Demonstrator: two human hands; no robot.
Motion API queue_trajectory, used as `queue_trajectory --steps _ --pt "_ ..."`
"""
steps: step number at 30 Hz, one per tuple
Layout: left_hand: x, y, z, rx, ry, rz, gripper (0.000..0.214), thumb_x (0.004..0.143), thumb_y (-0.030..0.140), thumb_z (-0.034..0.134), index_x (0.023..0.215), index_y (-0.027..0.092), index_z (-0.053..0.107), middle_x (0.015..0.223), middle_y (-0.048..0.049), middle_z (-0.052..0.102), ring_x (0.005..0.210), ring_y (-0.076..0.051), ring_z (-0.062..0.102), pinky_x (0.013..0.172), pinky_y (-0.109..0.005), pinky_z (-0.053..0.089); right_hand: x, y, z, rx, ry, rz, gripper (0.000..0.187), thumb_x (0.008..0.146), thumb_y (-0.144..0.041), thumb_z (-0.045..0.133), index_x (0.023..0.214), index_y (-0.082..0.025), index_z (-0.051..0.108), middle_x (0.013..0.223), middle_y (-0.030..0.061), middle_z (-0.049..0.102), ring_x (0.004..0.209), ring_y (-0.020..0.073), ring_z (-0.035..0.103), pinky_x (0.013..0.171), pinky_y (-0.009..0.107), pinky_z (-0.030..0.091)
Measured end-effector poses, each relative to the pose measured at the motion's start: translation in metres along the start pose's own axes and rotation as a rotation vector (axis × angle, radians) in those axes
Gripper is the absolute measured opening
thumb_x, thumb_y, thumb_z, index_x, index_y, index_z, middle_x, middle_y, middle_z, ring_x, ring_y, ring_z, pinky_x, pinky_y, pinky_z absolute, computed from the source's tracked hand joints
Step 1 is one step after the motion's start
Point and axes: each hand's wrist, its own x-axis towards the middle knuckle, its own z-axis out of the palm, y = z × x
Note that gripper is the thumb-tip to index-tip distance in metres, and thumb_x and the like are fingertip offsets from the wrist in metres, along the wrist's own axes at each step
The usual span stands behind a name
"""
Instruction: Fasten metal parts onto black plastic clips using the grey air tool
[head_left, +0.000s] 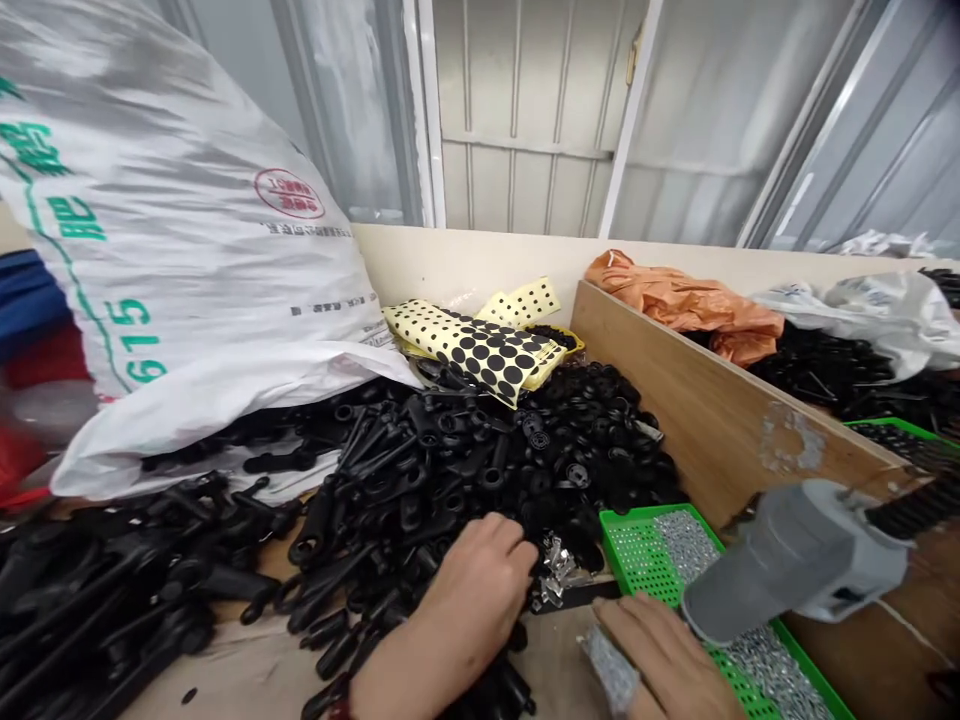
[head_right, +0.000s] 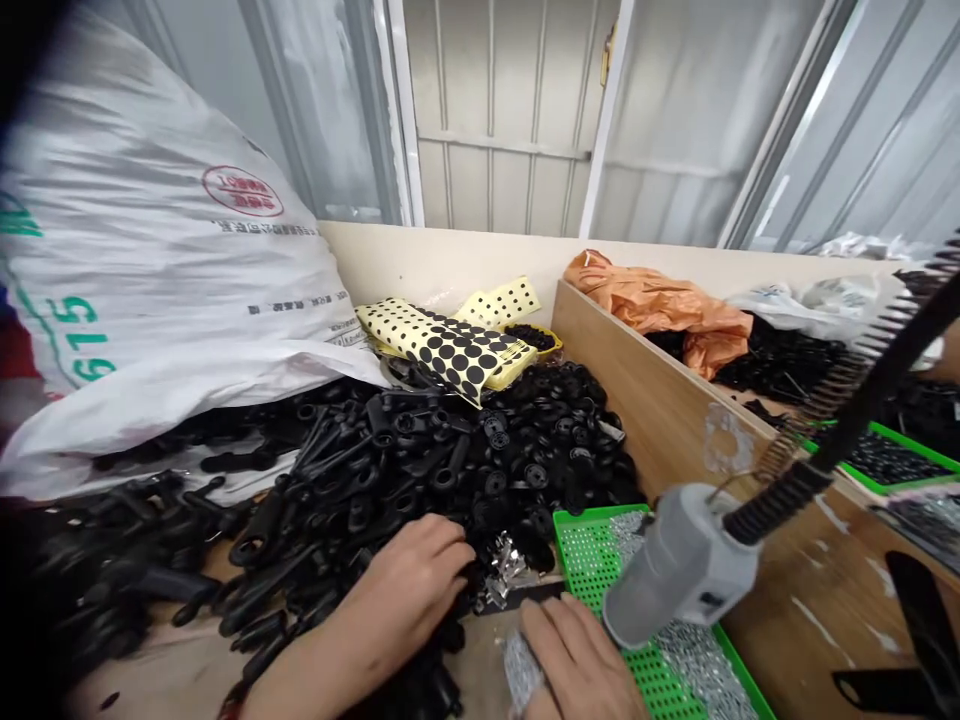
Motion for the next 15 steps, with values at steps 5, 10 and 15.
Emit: queue_trajectory --steps 5,10,15 --pt "0.030 0.024 0.019 0.018 -0.108 0.175 0.018 0.084 0.008 0.047 0.087 0.016 0.064 0.091 -0.0069 0.065 0.087 -0.024 0.057 0.075 -0.037 0.051 -0.003 -0.008 0.017 0.094 0.035 0.136 0.027 0.072 0.002 0.037 0.060 -0.018 0.050 0.078 0.0072 0.064 0.075 0.0204 0.062 0.065 0.032 0.052" --pt "0.045 0.036 0.027 0.061 -0.200 0.221 0.015 0.077 0.004 0.055 0.084 0.010 0.066 0.087 -0.0120 0.066 0.086 -0.027 0.058 0.073 -0.037 0.049 -0.011 -0.008 0.017 0.119 -0.101 0.156 0.018 0.073 -0.003 0.043 0.066 -0.017 0.052 0.077 0.0067 0.060 0.068 0.0197 0.058 0.059 0.031 0.051" --pt "0.057 0.049 0.027 0.061 -0.273 0.230 0.013 0.077 0.002 0.057 0.081 0.007 0.069 0.083 -0.0161 0.068 0.083 -0.030 0.060 0.067 -0.037 0.048 -0.015 -0.005 0.020 0.129 -0.115 0.187 0.016 0.070 -0.004 0.045 0.069 -0.019 0.051 0.077 0.0052 0.059 0.067 0.0194 0.057 0.057 0.030 0.051"
